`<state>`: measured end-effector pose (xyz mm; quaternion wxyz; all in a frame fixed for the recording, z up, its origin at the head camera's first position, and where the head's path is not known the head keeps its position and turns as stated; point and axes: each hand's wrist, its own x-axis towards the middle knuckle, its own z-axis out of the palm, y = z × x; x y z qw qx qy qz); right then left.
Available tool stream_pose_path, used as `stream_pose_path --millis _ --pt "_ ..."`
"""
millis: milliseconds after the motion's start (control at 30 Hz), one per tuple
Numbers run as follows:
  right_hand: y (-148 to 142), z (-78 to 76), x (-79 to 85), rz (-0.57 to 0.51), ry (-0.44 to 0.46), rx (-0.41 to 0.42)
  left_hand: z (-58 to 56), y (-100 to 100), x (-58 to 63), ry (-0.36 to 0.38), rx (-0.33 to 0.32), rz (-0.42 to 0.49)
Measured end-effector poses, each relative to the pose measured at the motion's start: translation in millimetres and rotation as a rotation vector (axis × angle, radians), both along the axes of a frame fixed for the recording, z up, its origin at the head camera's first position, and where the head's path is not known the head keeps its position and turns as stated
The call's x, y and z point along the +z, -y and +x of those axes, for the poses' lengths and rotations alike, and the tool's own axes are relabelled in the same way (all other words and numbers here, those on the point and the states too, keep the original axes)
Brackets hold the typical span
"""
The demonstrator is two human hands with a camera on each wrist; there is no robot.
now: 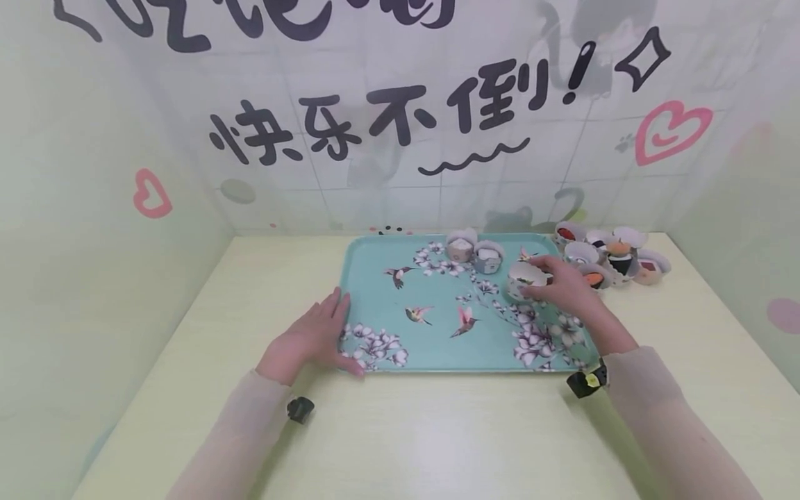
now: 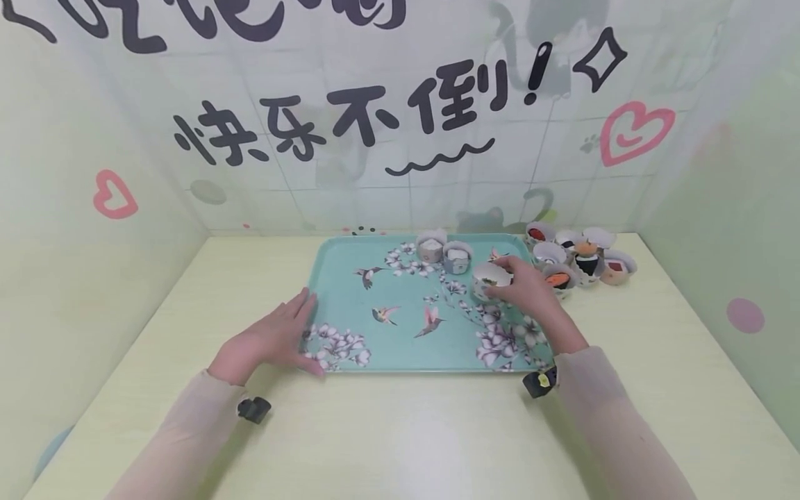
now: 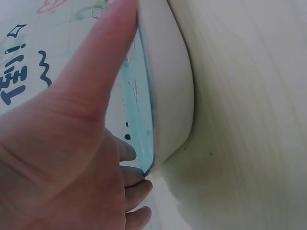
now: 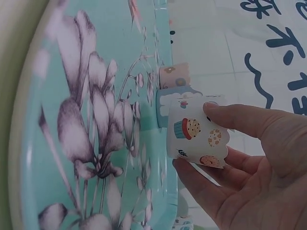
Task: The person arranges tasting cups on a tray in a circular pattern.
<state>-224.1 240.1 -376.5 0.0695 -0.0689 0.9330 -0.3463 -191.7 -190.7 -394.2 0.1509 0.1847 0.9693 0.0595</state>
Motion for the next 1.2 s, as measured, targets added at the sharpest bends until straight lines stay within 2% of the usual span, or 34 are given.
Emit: stream_pose_path --millis 267,667,1200 --pt "7.0 -13.2 -1.7 0.011 0.039 -0.033 -0.7 0.2 0.4 -0.015 -0.001 -0.026" --pt "10.3 -27.8 -8.0 0.022 0.100 -0.068 -0.6 -2.1 1.3 0.009 0.015 -0.056" --pt "19.2 -36.5 -9.8 0.018 0.129 -0.082 0.4 -1.8 0.9 0.017 0.024 -0.050"
